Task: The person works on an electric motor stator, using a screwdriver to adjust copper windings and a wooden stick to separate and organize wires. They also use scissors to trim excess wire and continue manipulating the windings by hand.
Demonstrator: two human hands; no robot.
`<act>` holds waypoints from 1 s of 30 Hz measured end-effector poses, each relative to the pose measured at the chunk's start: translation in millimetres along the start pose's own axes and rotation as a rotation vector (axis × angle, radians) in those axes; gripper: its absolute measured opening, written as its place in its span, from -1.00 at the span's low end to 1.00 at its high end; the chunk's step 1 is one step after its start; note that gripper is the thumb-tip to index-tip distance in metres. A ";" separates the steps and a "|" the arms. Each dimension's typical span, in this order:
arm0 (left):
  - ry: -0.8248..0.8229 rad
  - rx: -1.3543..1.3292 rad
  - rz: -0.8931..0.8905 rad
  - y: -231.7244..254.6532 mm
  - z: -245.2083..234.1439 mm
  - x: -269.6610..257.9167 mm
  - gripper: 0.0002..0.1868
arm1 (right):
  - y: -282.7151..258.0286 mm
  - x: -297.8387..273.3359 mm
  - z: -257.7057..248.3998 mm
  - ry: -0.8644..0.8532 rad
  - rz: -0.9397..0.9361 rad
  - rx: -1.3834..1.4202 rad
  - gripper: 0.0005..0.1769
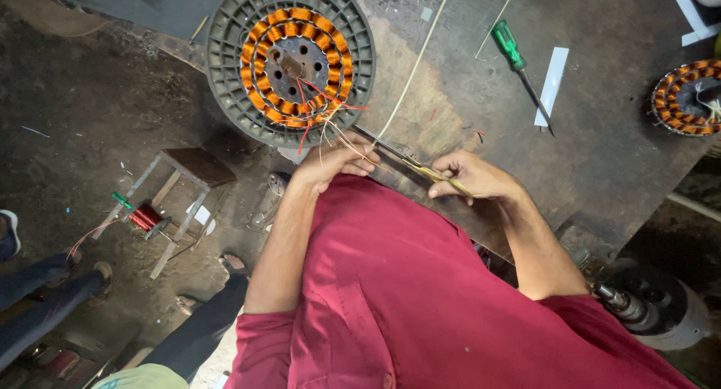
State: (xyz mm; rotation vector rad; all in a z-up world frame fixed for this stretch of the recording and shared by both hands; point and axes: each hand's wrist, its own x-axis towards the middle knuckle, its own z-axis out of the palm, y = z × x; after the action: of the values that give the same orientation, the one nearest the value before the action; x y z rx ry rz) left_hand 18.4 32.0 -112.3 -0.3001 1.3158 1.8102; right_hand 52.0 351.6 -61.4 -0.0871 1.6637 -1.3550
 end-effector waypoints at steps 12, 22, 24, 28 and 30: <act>0.447 0.785 0.175 9.8 40.9 4.8 -0.75 | 32.7 -10.3 -39.8 0.243 -0.054 -0.053 -0.77; 0.607 1.305 0.603 21.4 69.4 24.8 -0.83 | 61.5 -66.8 -93.7 0.236 -0.027 0.194 -0.67; 0.551 1.241 0.545 22.9 63.0 22.7 -0.84 | 58.6 -61.3 -93.2 0.185 -0.051 0.041 -0.68; 0.168 0.582 0.301 17.3 51.0 20.2 -0.78 | 54.8 -39.9 -68.9 0.183 0.049 -0.111 -0.78; 0.111 0.323 0.167 14.3 45.2 22.3 -0.75 | 46.3 -27.6 -55.2 0.203 0.058 -0.098 -0.68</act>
State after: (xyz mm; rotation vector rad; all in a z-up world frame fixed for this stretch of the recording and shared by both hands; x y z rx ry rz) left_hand 6.7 81.0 -98.0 -0.1180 1.7279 1.6991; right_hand 51.2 425.1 -84.9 0.0428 1.8882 -1.2723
